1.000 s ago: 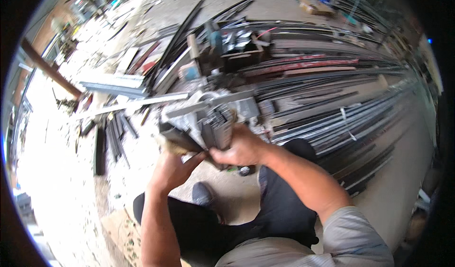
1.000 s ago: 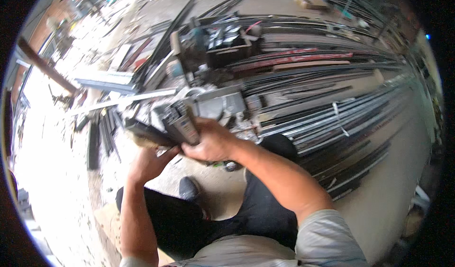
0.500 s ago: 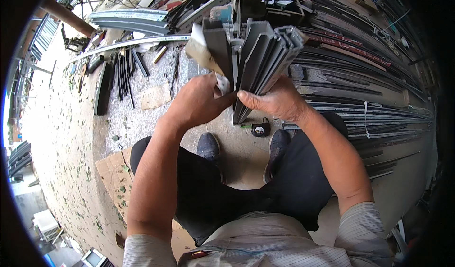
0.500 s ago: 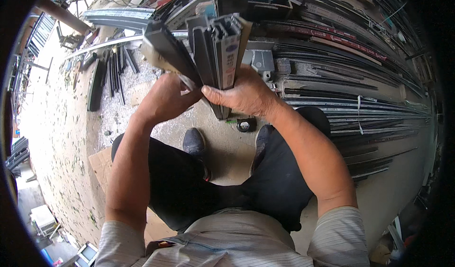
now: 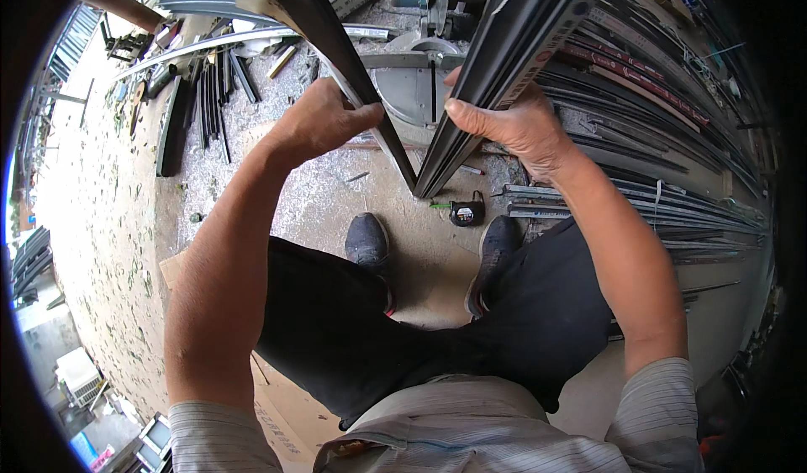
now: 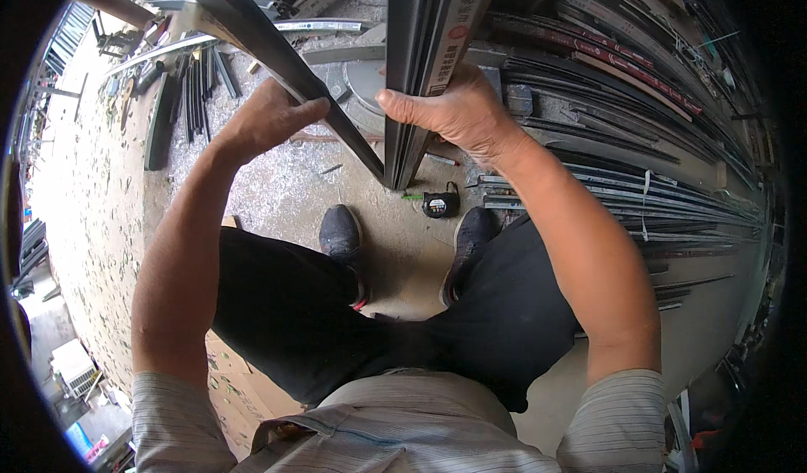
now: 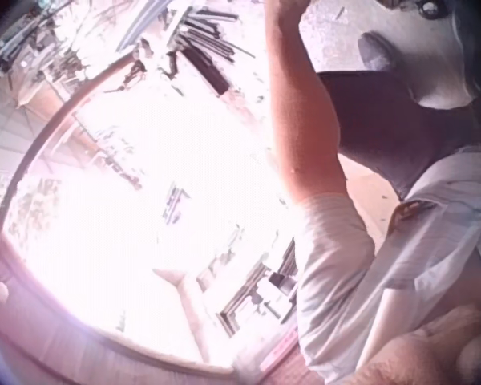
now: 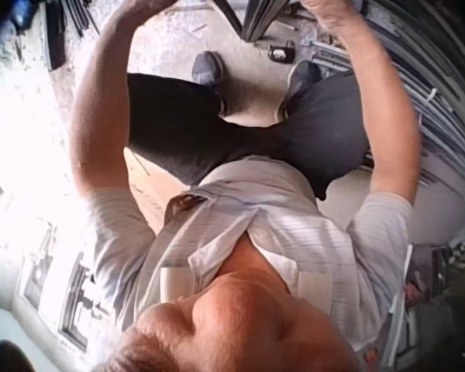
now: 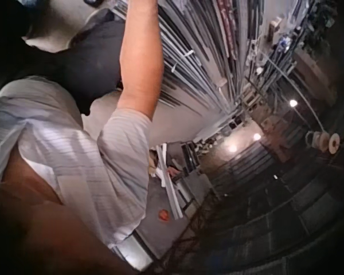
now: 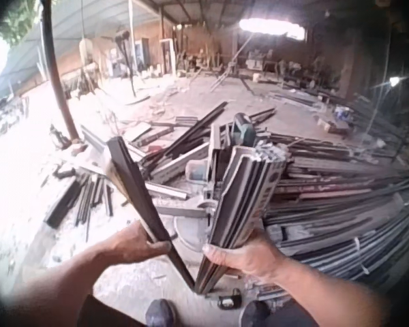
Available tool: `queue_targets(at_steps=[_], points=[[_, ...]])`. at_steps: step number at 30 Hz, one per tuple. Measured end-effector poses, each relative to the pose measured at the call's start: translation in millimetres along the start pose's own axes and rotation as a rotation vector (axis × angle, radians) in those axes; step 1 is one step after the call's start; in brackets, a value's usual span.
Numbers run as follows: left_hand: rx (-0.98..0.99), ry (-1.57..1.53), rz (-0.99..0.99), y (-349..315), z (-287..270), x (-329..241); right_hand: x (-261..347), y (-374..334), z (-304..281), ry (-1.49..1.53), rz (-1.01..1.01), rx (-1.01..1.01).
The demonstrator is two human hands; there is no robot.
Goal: The person sits on the floor and sands the cut end of a short aluminum profile using a sanding block. They rotate the profile to sand multiple edges and then place it on a miter saw.
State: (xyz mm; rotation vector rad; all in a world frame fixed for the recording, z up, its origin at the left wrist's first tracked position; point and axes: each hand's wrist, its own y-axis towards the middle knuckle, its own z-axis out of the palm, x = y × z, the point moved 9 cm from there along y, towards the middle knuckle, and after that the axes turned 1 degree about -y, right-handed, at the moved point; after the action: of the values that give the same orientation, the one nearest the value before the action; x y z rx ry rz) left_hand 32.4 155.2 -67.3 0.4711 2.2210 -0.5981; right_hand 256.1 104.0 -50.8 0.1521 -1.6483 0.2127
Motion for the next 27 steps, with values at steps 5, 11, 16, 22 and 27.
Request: queue_targets(at_steps=[5, 11, 16, 22, 27], points=[[-0.075, -0.036, -0.074, 9.5, 0.3, 23.8, -0.4, 2.6, -9.3, 0.017, 0.073, 0.040], [0.013, -0.046, -0.249, 17.4, 2.6, 35.3, -9.3, -3.2, -25.1, -0.021, 0.191, -0.004], [0.041, -0.137, -0.263, 37.6, 5.1, 31.3, -15.1, 6.4, -38.1, 0.015, 0.139, -0.037], [0.029, -0.131, -0.247, 53.3, 14.9, 49.2, -21.5, 29.4, -46.6, 0.066, 0.118, -0.042], [0.096, -0.345, -0.232, 53.4, 36.1, 54.1, -33.6, 41.4, -52.4, 0.108, 0.219, -0.103]])
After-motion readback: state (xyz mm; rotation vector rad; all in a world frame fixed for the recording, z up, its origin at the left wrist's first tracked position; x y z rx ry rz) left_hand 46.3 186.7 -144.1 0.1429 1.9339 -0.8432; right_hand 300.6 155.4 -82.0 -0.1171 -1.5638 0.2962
